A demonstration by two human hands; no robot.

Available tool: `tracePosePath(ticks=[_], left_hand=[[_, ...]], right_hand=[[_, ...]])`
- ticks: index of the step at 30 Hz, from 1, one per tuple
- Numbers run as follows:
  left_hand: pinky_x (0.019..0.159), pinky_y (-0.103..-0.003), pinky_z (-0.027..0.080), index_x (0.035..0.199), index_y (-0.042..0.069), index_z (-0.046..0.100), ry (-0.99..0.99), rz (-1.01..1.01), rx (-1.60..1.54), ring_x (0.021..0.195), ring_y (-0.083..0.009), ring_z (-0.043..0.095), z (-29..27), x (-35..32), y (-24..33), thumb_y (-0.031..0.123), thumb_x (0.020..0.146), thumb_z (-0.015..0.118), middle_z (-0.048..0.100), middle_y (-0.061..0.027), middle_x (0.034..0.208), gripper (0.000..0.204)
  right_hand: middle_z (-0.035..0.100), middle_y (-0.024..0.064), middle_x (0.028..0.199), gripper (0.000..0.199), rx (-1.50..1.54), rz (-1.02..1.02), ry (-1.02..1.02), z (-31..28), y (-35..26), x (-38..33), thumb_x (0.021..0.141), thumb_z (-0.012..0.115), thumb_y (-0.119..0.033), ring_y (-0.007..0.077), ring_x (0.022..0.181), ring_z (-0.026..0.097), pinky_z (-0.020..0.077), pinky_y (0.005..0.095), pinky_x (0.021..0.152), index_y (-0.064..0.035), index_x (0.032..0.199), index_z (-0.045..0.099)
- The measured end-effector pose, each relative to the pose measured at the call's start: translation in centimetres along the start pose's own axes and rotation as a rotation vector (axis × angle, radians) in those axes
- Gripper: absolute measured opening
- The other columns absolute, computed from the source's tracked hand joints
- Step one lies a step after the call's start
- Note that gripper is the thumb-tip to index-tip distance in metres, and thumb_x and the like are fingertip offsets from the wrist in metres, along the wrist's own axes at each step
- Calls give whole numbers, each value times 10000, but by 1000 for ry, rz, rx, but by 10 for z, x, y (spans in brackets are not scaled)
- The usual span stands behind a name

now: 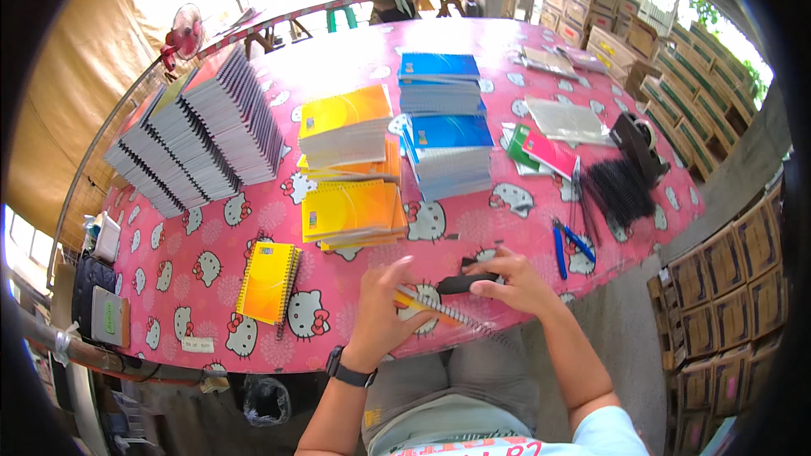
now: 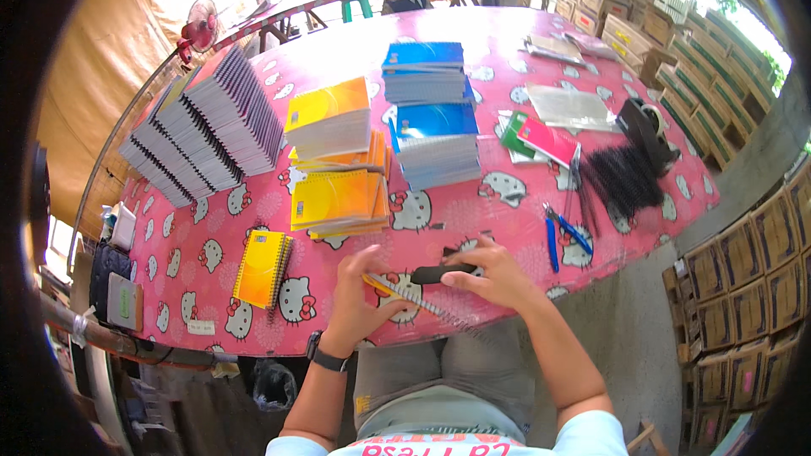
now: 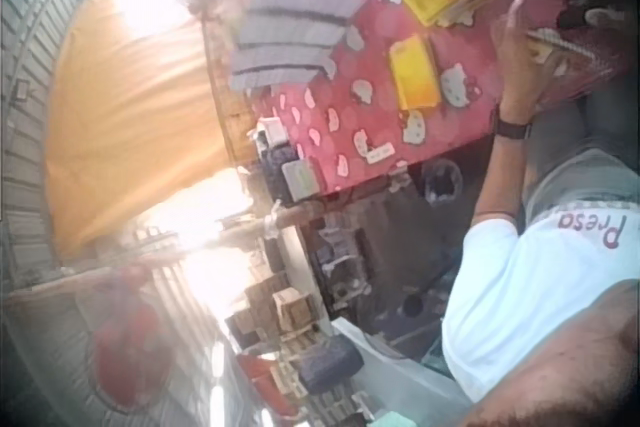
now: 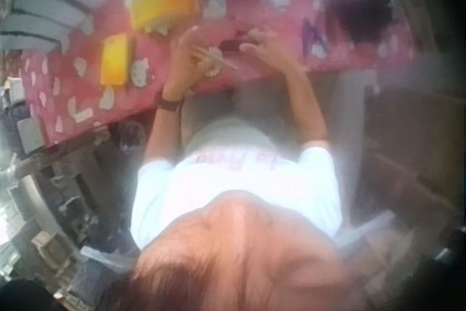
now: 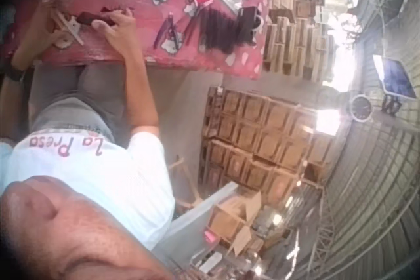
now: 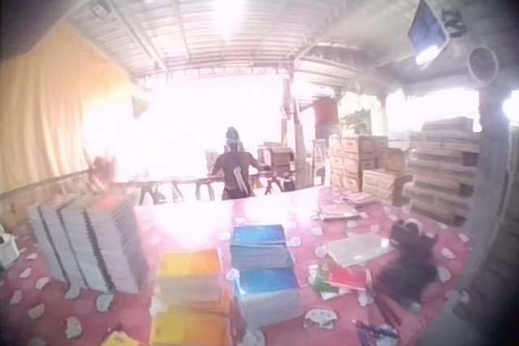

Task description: The person assembles small spiral-bound notebooks by aligning the pages and inserting a plastic spiral through the punched holes by hand.

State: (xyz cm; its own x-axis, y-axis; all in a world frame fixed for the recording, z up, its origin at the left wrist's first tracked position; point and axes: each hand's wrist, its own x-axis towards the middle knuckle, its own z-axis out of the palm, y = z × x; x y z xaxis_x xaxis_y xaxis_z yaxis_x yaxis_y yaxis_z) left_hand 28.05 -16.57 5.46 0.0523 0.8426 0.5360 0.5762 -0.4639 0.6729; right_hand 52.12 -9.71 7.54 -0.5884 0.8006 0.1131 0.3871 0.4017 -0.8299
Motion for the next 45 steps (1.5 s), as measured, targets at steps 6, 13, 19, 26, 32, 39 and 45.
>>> tracePosePath(ticks=[6, 13, 19, 26, 32, 39, 45], left_hand=[[907, -356, 459, 1380, 75, 250, 138, -321, -564, 1068, -220, 516, 12, -16, -27, 13, 633, 843, 491, -104, 1150, 956], [849, -308, 471, 1197, 59, 461, -152, -503, -387, 991, -164, 566, 11, -22, -34, 26, 766, 755, 576, -64, 1065, 523], [811, -280, 464, 1070, 62, 505, -170, -385, -626, 950, -123, 565, -7, -29, -32, 85, 824, 723, 604, -39, 1019, 330], [790, -267, 469, 1073, 67, 487, -194, -353, -654, 954, -104, 532, 3, -34, -38, 103, 855, 702, 579, -51, 1086, 308], [773, -265, 473, 1090, 75, 466, -202, -351, -728, 935, -112, 525, 4, -36, -40, 106, 871, 687, 568, -69, 1116, 313], [751, -285, 494, 1089, 62, 462, -200, -337, -685, 925, -111, 536, 3, -39, -39, 102, 874, 681, 571, -83, 1101, 309], [753, -281, 497, 1071, 55, 492, -129, -332, -489, 894, -114, 581, 5, -24, -9, 43, 842, 692, 584, -43, 954, 304]], right_hand=[[714, 64, 1008, 392, 338, -94, -112, 10, -6, 5, 815, 710, -387, 155, 873, 547, 411, 309, 861, -65, 1037, 721], [699, 56, 1070, 430, 474, -188, -109, 8, -8, 9, 829, 692, -427, 144, 829, 532, 422, 307, 795, -58, 1050, 712], [686, 119, 1100, 542, 613, -211, -154, -7, -10, 3, 828, 666, -467, 154, 895, 534, 418, 322, 851, 17, 1070, 686], [689, 107, 1102, 399, 415, -167, -78, 11, -7, 5, 785, 728, -328, 183, 890, 549, 439, 323, 825, -27, 1045, 697], [685, 118, 1104, 420, 151, -149, -87, 14, -17, 12, 781, 731, -346, 199, 895, 571, 447, 337, 836, -21, 1045, 697], [661, 77, 1175, 418, -484, -195, 89, 11, 14, 25, 750, 748, -377, 290, 1052, 557, 434, 402, 926, -79, 1041, 710], [654, 93, 1147, 341, -254, -322, 111, 21, -59, 12, 753, 763, -208, 278, 1065, 570, 466, 385, 904, -56, 1048, 680]])
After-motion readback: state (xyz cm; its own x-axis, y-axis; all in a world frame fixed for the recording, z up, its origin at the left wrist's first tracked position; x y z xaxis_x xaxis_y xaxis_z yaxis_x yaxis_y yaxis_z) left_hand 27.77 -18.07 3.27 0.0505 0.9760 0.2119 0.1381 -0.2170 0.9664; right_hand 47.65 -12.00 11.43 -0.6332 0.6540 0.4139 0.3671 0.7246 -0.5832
